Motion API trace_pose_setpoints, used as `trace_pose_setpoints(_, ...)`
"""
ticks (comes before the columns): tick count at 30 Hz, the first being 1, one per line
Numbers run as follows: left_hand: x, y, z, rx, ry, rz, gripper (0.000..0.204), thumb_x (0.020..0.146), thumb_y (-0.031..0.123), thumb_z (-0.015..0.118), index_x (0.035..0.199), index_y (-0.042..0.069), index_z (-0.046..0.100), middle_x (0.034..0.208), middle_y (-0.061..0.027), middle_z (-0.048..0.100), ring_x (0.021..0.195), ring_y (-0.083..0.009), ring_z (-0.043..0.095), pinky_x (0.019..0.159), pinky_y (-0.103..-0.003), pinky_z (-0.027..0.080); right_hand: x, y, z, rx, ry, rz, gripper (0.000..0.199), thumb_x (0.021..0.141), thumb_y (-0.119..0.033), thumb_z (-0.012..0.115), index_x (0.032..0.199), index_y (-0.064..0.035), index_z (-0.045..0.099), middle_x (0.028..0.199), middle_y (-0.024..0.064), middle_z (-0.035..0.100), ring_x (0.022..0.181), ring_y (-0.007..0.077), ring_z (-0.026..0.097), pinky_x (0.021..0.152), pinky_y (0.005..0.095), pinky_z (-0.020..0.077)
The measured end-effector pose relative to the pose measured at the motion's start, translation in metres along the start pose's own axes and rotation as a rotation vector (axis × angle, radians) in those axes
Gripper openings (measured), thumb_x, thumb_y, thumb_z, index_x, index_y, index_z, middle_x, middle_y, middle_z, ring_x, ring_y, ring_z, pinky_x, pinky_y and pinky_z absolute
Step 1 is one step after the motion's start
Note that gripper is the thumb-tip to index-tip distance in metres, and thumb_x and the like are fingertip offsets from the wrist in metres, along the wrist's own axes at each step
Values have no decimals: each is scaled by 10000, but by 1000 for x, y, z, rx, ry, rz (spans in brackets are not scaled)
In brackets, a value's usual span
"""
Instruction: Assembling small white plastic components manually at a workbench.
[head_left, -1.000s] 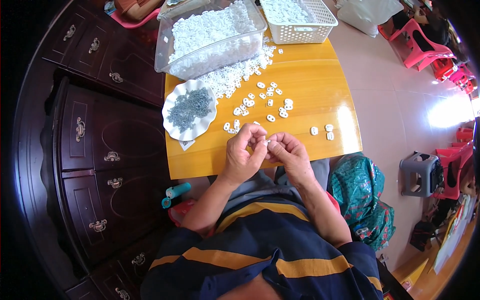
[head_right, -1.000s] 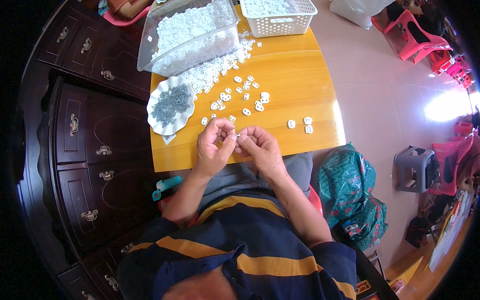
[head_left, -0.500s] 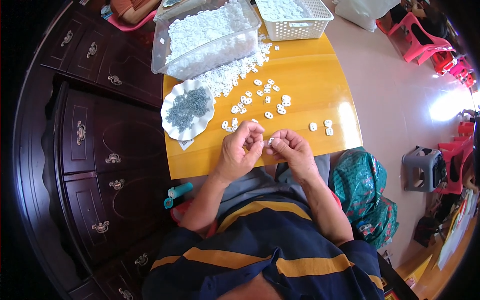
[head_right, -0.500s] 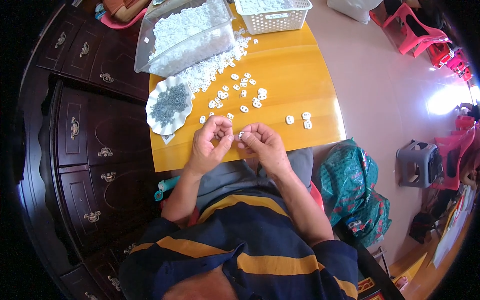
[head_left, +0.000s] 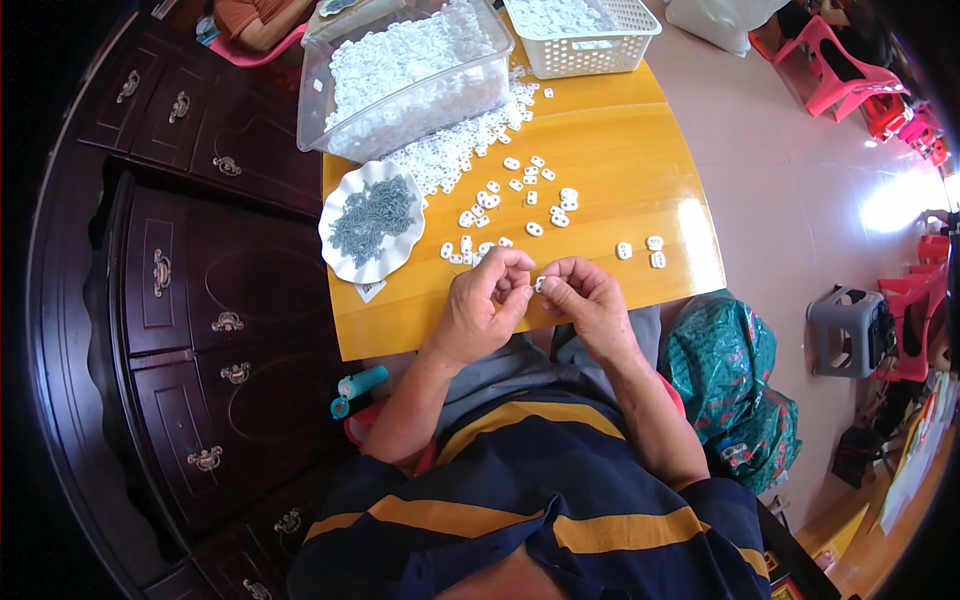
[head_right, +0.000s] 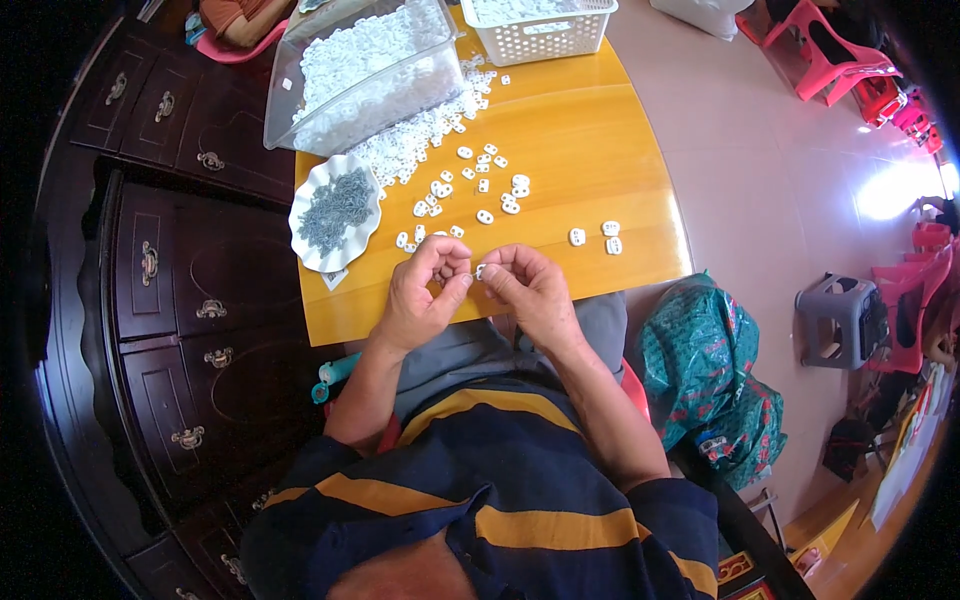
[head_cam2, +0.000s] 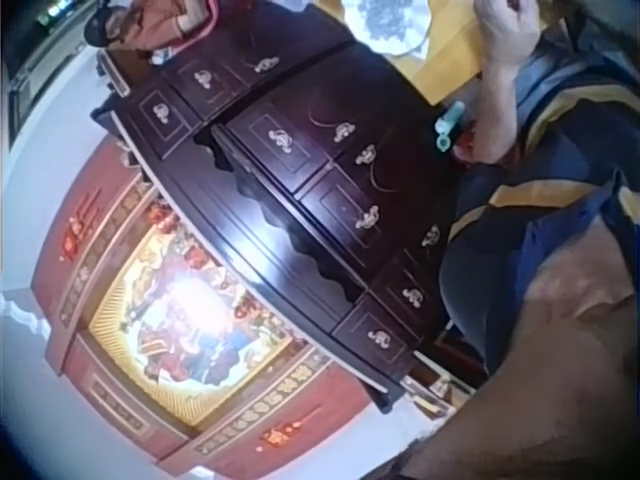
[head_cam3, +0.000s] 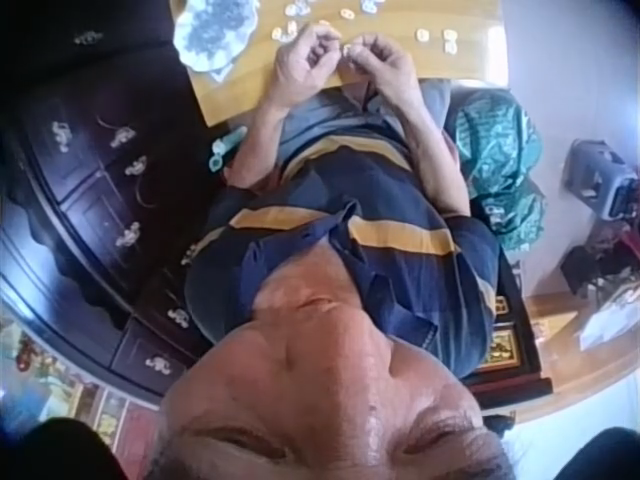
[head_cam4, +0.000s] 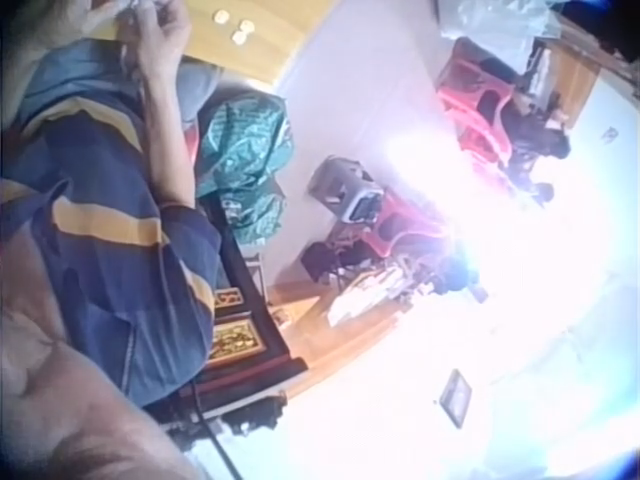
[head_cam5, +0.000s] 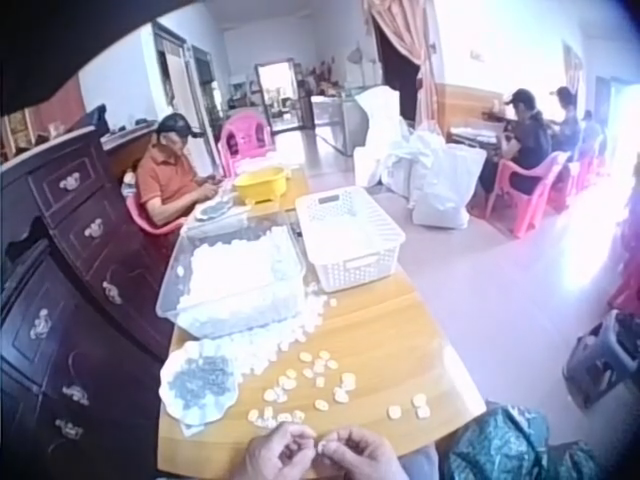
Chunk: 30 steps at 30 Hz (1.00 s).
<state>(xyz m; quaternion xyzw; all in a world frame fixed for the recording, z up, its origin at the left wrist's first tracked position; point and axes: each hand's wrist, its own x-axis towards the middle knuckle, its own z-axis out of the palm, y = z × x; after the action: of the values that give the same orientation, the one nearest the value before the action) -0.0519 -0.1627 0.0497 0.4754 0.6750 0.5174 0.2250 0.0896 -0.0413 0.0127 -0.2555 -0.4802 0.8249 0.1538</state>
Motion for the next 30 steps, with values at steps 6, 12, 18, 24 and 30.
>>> trace_pose_setpoints(6, 1, 1, 1, -1, -12, -13, 222, 928, -45, 642, 1126, 33, 578, 822, -48, 629, 687, -120, 625, 613, -276, 517, 0, 0, 0, -8, -9, -7, 118, 1020, -160, 682, 1048, -45, 682, 863, -35, 666, 759, 35, 593, 681, 192, 481)
trace_pose_setpoints(12, 3, 1, 2, 1, -14, 2, 202, 930, -49, 645, 1107, 37, 600, 838, -55, 642, 705, -132, 636, 626, -280, 521, 3, 2, -2, -98, -3, -60, 102, 1011, -130, 688, 1036, -31, 686, 860, -45, 662, 755, 22, 570, 676, 189, 468)
trace_pose_setpoints(18, 3, 1, 3, -4, -22, 1, 213, 936, -50, 639, 1127, 41, 612, 861, -59, 653, 730, -136, 639, 648, -281, 524, 6, 4, 0, -138, 12, -79, 86, 1004, -100, 687, 1040, -22, 690, 867, -42, 672, 774, 21, 588, 697, 193, 488)
trace_pose_setpoints(24, 0, -7, 4, -100, -11, -79, 285, 928, -38, 661, 1200, 18, 598, 861, -28, 638, 728, -95, 603, 669, -264, 517, 8, -1, -4, -120, 4, -57, 112, 987, -101, 701, 1049, -7, 693, 867, -28, 673, 768, 31, 595, 693, 207, 499)
trace_pose_setpoints(30, 12, -6, -2, -11, -13, -137, 359, 921, -8, 702, 1269, 12, 614, 908, -17, 647, 775, -72, 599, 716, -233, 490, 4, -8, -21, 30, 19, -26, 105, 1007, -154, 688, 1037, -54, 682, 872, -41, 656, 745, 39, 590, 704, 194, 484)
